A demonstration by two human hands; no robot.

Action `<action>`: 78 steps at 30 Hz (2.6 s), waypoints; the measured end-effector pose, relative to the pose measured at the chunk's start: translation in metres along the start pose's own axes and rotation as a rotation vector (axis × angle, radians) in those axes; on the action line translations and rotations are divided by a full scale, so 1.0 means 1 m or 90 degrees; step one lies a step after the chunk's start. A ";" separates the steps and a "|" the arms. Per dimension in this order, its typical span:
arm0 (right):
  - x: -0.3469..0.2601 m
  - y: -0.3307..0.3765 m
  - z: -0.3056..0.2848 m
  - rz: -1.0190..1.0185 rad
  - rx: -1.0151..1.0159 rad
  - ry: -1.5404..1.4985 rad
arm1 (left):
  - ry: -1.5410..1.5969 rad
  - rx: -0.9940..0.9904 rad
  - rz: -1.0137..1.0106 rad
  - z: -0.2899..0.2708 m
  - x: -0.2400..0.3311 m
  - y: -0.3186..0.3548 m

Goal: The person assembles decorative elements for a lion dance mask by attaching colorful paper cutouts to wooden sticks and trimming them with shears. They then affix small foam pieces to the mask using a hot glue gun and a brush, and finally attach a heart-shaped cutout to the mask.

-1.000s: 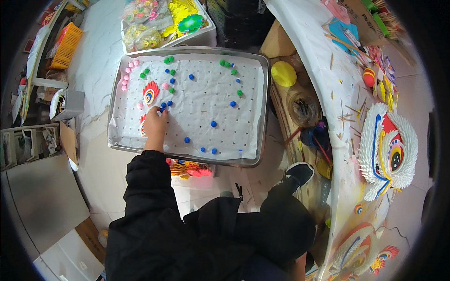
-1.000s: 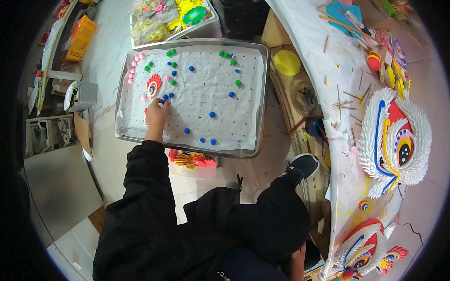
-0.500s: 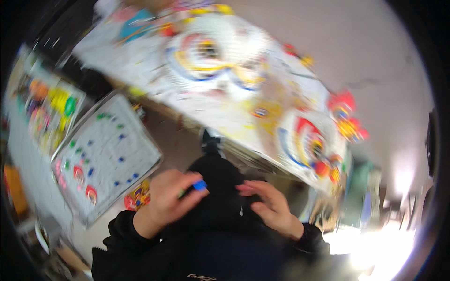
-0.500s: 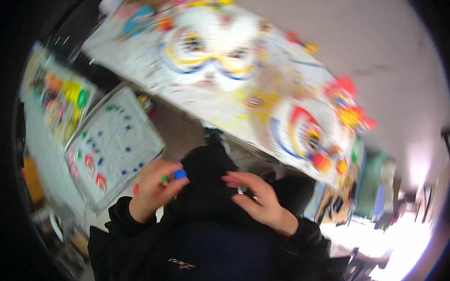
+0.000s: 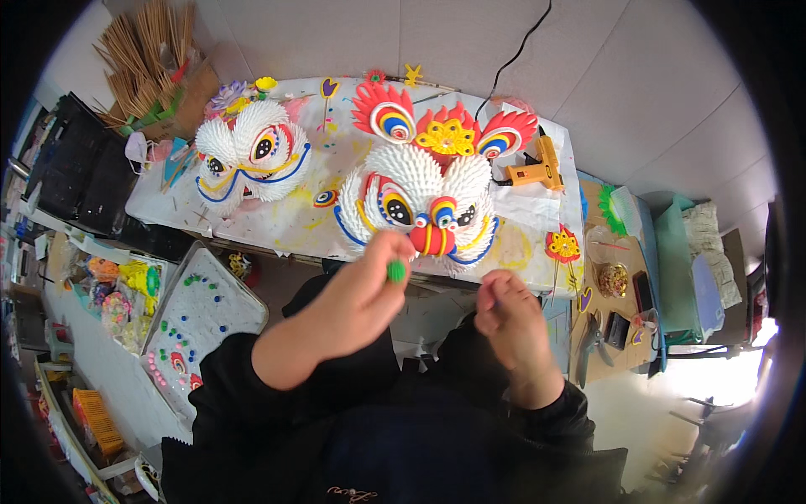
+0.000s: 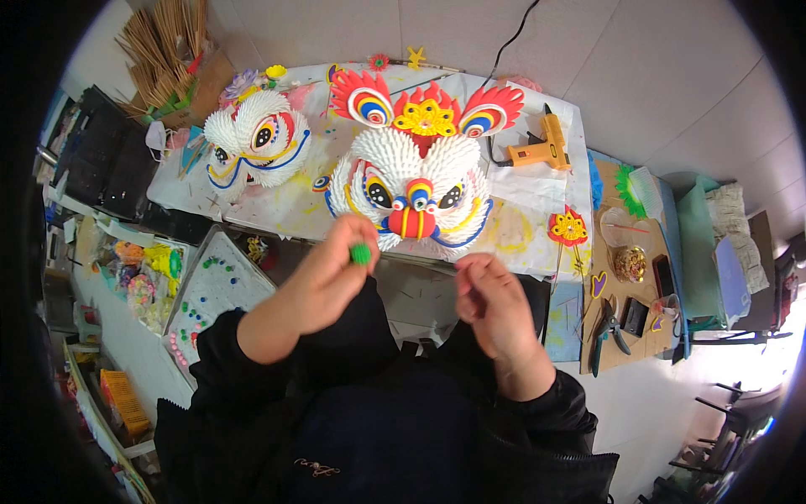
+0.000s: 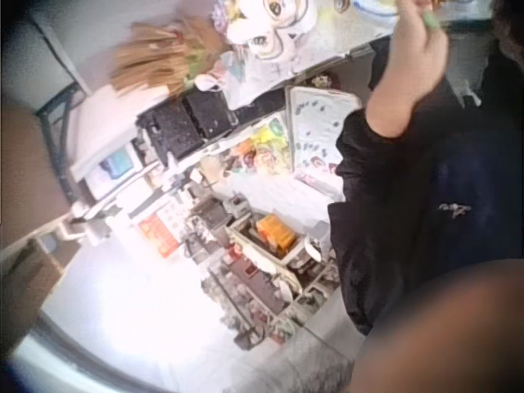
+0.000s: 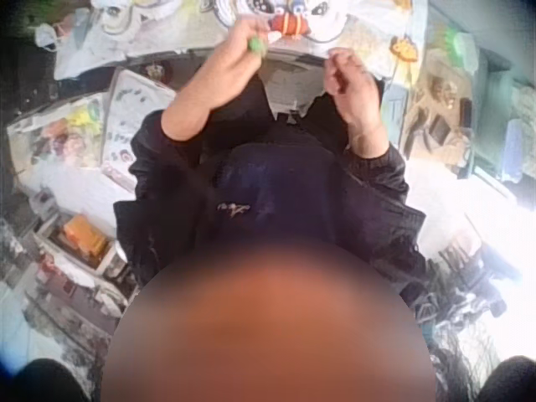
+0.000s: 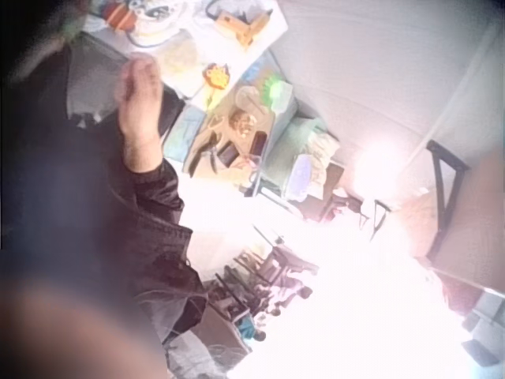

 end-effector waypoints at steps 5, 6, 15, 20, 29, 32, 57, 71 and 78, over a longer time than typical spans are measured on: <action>-0.067 -0.028 0.016 -0.142 -0.072 0.238 | -0.200 0.105 0.037 -0.023 0.024 -0.067; -0.076 -0.039 0.025 -0.177 -0.089 0.318 | -0.268 0.134 0.059 -0.026 0.032 -0.077; -0.092 -0.115 0.069 -0.317 -0.056 0.703 | -0.600 0.154 0.189 -0.022 0.037 -0.131; -0.095 -0.116 0.073 -0.421 -0.019 0.729 | -0.520 0.191 0.199 -0.030 0.034 -0.127; -0.093 -0.111 0.090 -0.534 0.026 0.962 | -0.104 0.148 0.088 -0.056 0.003 -0.114; -0.091 -0.110 0.093 -0.552 0.047 0.998 | -0.156 0.195 0.129 -0.055 0.009 -0.114; -0.091 -0.109 0.085 -0.536 0.031 0.921 | -0.555 0.287 0.190 -0.038 0.023 -0.119; -0.092 -0.108 0.084 -0.532 0.049 0.934 | -0.586 0.276 0.171 -0.035 0.025 -0.118; -0.091 -0.108 0.083 -0.535 0.045 0.932 | -0.574 0.226 0.143 -0.030 0.025 -0.120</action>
Point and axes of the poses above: each hand's wrist, its own y-axis away from the middle knuckle, its own z-axis out of the palm, x = y × z, the point moved 8 cm from there along -y, towards the middle knuckle, and after that the axes turned 9 degrees about -y, right-handed, at the moved point
